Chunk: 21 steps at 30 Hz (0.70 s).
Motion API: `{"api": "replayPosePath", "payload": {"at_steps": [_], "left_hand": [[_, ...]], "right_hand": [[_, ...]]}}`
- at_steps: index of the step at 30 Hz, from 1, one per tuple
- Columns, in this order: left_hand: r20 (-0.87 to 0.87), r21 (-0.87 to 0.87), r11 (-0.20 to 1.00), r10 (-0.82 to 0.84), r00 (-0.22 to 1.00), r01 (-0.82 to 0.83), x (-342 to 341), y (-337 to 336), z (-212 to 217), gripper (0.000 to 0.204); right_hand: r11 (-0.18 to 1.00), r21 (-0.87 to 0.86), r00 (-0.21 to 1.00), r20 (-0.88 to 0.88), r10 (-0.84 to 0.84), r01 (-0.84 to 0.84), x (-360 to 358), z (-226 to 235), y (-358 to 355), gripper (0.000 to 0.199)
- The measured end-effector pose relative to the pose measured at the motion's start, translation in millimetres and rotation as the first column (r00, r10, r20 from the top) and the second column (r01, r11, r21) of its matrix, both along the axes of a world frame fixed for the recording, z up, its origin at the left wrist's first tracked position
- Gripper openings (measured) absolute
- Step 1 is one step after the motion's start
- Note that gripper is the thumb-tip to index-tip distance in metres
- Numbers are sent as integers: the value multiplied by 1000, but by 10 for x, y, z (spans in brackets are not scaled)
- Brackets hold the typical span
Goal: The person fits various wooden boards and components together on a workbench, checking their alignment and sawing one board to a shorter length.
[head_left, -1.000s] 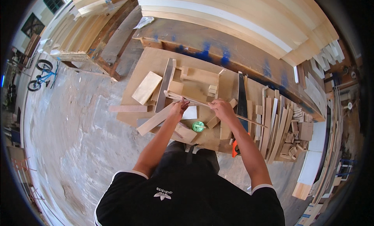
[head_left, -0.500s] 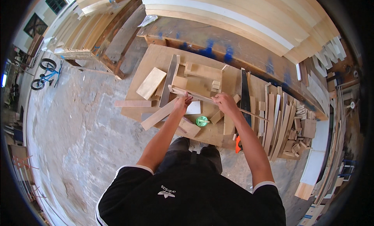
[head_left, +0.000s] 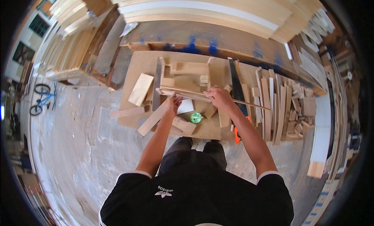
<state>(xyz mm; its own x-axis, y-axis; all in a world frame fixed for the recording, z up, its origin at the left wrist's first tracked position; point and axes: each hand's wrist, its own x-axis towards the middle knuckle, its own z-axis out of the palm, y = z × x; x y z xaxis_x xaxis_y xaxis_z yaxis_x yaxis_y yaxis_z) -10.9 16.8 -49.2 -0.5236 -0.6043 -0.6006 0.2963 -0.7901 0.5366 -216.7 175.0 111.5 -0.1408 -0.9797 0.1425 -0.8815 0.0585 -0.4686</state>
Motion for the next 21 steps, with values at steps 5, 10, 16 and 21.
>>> {"api": "replayPosePath", "payload": {"at_steps": [5,10,16,21], "left_hand": [[63,-21,1000,-8,998,9,173,138,237,55],[-86,-118,992,22,996,-32,333,251,403,38],[-146,-164,986,-59,988,35,189,385,765,30],[-212,-275,955,-173,962,111,-135,560,1076,26]], "right_hand": [[948,-126,953,116,-279,293,-236,281,466,16],[794,-13,763,286,-580,608,-506,-147,749,17],[740,106,738,63,-672,664,-671,-816,697,15],[730,185,732,67,-678,658,-789,-1000,669,17]]}}
